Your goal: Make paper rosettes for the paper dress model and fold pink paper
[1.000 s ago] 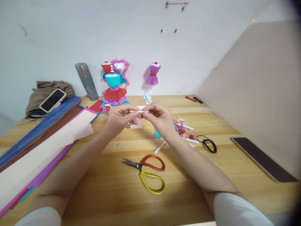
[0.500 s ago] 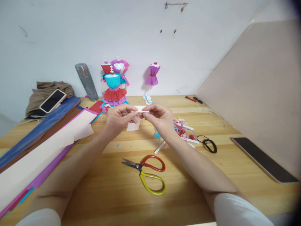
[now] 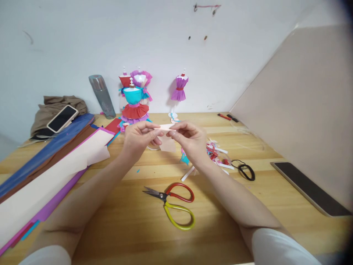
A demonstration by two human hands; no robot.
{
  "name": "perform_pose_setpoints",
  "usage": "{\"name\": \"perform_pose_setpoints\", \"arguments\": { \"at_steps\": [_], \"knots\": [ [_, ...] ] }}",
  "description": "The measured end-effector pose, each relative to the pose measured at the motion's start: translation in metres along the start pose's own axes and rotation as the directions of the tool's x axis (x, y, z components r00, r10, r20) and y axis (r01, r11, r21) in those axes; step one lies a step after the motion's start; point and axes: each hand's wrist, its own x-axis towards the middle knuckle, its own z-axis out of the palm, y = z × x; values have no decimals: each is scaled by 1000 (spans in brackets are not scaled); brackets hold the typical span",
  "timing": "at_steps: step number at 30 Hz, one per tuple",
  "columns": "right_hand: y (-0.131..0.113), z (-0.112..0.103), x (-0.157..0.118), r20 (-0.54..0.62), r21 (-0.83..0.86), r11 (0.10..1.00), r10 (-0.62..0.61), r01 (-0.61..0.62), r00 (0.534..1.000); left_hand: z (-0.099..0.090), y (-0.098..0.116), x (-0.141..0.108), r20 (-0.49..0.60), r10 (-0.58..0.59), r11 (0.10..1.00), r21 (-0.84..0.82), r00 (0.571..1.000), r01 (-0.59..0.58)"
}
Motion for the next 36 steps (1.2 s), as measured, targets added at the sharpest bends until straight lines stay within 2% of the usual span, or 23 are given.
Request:
{"name": "perform_pose_setpoints", "arguments": {
  "at_steps": [6,16,25,36],
  "knots": [
    [4,0,0,-24,-75,996,-55,53,998,2,0,-3,-90,74,996,47,993,-69],
    [-1,4,0,-91,67,996,69,-63,993,10,0,-8,-184,39,999,32,982,-34],
    [-2,7,-1,-130,102,988,132,-120,983,12,2,-9,-173,42,999,7,984,-41],
    [-2,7,-4,-119,82,992,107,-98,987,14,0,-13,-181,113,992,75,977,-100]
  ]
}}
